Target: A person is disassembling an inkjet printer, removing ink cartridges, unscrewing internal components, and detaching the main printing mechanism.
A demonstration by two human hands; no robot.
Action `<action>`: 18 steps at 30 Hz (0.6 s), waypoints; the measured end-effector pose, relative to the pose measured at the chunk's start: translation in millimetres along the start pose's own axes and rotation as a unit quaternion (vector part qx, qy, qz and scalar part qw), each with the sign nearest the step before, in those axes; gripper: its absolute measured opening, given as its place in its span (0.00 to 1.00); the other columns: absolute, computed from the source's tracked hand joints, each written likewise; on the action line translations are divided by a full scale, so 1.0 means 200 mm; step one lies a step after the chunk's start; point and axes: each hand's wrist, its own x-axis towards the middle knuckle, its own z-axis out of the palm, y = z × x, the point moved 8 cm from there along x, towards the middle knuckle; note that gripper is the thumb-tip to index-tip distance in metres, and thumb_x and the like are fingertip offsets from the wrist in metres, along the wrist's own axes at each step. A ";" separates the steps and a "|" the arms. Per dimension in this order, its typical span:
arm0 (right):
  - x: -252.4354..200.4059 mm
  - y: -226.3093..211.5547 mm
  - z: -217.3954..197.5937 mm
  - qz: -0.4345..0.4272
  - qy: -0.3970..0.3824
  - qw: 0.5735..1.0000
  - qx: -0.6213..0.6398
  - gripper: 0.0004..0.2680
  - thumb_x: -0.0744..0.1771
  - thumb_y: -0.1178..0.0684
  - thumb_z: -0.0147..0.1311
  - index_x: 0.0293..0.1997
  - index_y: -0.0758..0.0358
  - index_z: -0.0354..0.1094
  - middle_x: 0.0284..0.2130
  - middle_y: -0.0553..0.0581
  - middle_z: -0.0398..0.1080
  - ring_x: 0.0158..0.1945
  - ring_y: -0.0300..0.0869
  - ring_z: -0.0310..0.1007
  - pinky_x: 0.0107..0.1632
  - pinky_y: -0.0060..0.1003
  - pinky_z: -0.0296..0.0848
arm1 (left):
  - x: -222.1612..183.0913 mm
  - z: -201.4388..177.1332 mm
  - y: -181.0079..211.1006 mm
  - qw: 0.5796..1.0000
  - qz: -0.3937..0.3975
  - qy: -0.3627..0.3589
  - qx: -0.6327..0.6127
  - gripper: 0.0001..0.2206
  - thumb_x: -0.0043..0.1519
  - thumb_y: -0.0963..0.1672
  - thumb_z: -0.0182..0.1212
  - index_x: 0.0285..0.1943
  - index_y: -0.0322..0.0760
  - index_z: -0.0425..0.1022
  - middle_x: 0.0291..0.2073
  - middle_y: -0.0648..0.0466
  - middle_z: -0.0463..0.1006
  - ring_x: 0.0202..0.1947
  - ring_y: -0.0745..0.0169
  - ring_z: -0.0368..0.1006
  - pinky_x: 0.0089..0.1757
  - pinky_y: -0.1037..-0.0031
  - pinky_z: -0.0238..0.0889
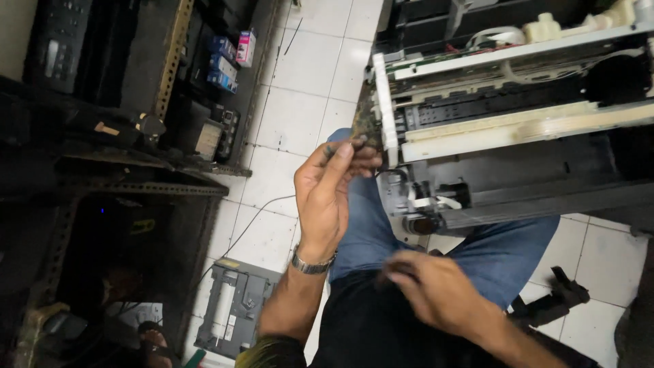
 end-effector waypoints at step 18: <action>0.47 0.02 0.42 0.033 -0.045 0.998 -0.023 0.06 0.70 0.51 0.49 0.37 0.59 0.61 0.13 0.57 0.70 0.22 0.60 0.75 0.23 0.42 0.70 | 0.20 -0.33 -0.09 0.997 -0.066 0.016 -0.043 0.06 0.62 0.40 0.68 0.42 0.26 0.82 0.28 0.41 0.82 0.30 0.53 0.82 0.32 0.70 0.77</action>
